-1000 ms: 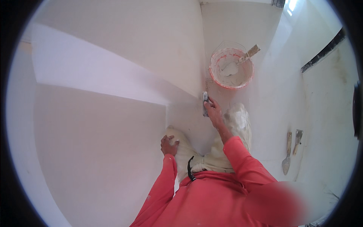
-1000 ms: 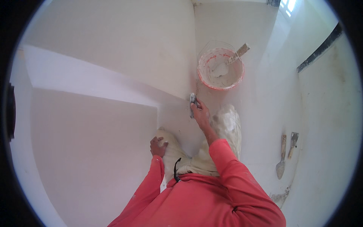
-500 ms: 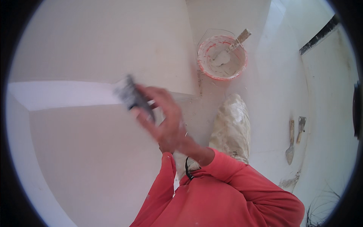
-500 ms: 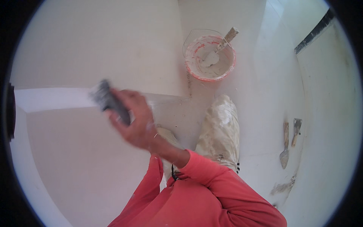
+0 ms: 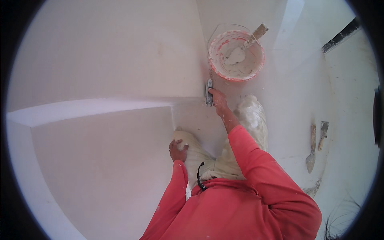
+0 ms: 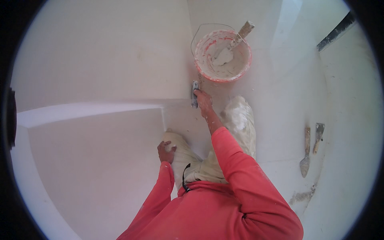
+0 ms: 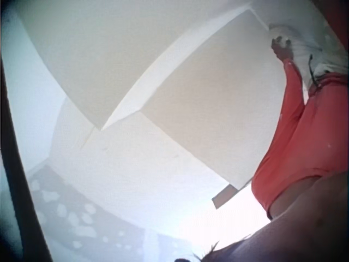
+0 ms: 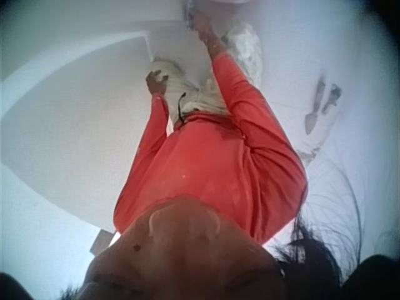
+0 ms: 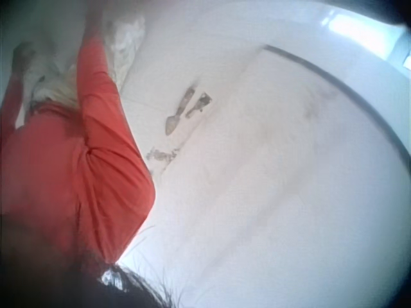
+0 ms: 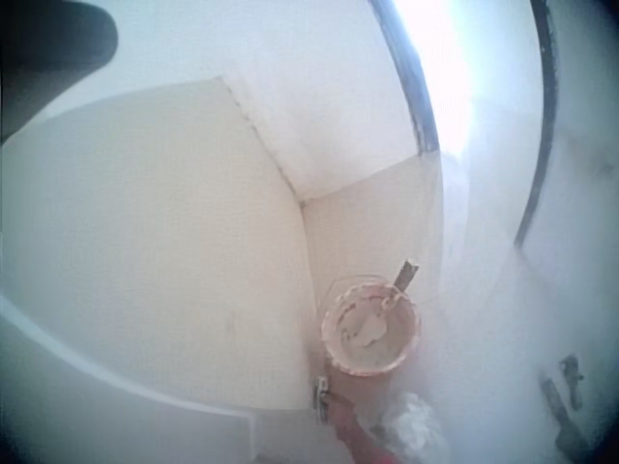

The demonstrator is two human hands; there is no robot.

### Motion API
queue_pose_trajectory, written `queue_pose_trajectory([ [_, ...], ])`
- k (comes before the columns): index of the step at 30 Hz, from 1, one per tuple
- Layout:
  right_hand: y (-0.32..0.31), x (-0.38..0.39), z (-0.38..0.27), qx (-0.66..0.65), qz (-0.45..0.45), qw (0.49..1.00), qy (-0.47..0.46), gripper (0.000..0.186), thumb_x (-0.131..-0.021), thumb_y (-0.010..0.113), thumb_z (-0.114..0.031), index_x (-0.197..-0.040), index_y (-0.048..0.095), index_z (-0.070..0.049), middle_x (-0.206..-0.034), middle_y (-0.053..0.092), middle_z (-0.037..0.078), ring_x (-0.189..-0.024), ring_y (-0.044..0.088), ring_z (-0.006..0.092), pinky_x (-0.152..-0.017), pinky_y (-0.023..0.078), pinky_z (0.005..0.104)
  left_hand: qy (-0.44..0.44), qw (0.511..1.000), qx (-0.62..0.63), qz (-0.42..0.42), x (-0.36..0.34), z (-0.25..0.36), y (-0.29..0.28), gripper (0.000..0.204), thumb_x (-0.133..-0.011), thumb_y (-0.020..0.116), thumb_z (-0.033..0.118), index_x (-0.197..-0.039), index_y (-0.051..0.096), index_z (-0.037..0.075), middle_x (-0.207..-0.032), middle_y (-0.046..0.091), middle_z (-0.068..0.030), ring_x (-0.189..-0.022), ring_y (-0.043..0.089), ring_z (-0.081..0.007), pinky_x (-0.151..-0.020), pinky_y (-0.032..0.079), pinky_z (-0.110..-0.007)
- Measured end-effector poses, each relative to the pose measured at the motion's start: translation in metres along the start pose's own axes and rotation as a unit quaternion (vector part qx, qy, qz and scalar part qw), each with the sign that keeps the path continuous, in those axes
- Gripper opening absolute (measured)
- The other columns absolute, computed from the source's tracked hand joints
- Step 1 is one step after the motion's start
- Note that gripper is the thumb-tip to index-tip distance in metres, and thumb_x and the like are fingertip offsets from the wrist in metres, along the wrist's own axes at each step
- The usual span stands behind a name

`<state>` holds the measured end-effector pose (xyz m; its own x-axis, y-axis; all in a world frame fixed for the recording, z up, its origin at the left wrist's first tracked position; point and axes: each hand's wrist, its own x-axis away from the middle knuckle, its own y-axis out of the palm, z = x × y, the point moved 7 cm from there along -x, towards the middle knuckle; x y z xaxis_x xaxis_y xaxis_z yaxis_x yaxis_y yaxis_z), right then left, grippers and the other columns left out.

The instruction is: The person applies plaster to the corner and flat surfaces of an interior wall using a hand trowel, occasionally dipping the trowel into a bucket of plaster.

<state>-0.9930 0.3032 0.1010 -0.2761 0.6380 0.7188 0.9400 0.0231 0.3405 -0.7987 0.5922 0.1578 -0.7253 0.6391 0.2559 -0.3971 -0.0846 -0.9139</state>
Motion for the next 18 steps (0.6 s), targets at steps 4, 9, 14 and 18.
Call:
queue_pose_trajectory([
  [4,0.034,0.036,-0.028,-0.111,-0.055,0.985,-0.119,0.048,-0.088,0.067,-0.031,-0.129,0.062,-0.006,-0.094,0.065,0.001,-0.091,0.058,0.0147,-0.081,0.044,0.0282,0.048,0.997,-0.061,0.028,-0.003,-0.002,-0.002,0.042,-0.073,0.080,0.027,-0.111,0.065,0.017,-0.137,0.046,-0.0126,-0.127,0.047,-0.0312,-0.105,0.040,-0.044],
  [9,0.083,0.179,-0.130,-0.020,-0.077,0.924,-0.374,0.043,-0.086,0.069,-0.025,-0.125,0.064,-0.008,-0.107,0.062,0.014,-0.098,0.060,0.0260,-0.090,0.047,0.0350,-0.071,0.994,-0.052,-0.062,-0.008,-0.002,0.009,0.043,-0.074,0.080,0.029,-0.112,0.064,0.017,-0.136,0.047,-0.0126,-0.127,0.047,-0.0306,-0.104,0.041,-0.043],
  [14,0.087,0.253,-0.170,0.093,-0.145,0.833,-0.525,0.046,-0.089,0.066,-0.021,-0.132,0.057,-0.007,-0.119,0.059,0.011,-0.107,0.055,0.0221,-0.093,0.043,0.0337,-0.056,0.997,-0.036,-0.044,-0.001,-0.015,0.007,0.042,-0.075,0.079,0.030,-0.112,0.064,0.018,-0.136,0.047,-0.0130,-0.127,0.047,-0.0307,-0.104,0.041,-0.043],
  [18,0.037,0.116,-0.080,-0.186,-0.081,0.965,-0.167,0.053,-0.086,0.068,-0.026,-0.133,0.056,-0.003,-0.109,0.064,0.007,-0.093,0.059,0.0169,-0.085,0.049,0.0353,0.009,0.999,-0.048,-0.006,-0.006,0.001,0.005,0.041,-0.075,0.079,0.028,-0.111,0.065,0.018,-0.136,0.047,-0.0132,-0.128,0.046,-0.0313,-0.105,0.040,-0.043],
])
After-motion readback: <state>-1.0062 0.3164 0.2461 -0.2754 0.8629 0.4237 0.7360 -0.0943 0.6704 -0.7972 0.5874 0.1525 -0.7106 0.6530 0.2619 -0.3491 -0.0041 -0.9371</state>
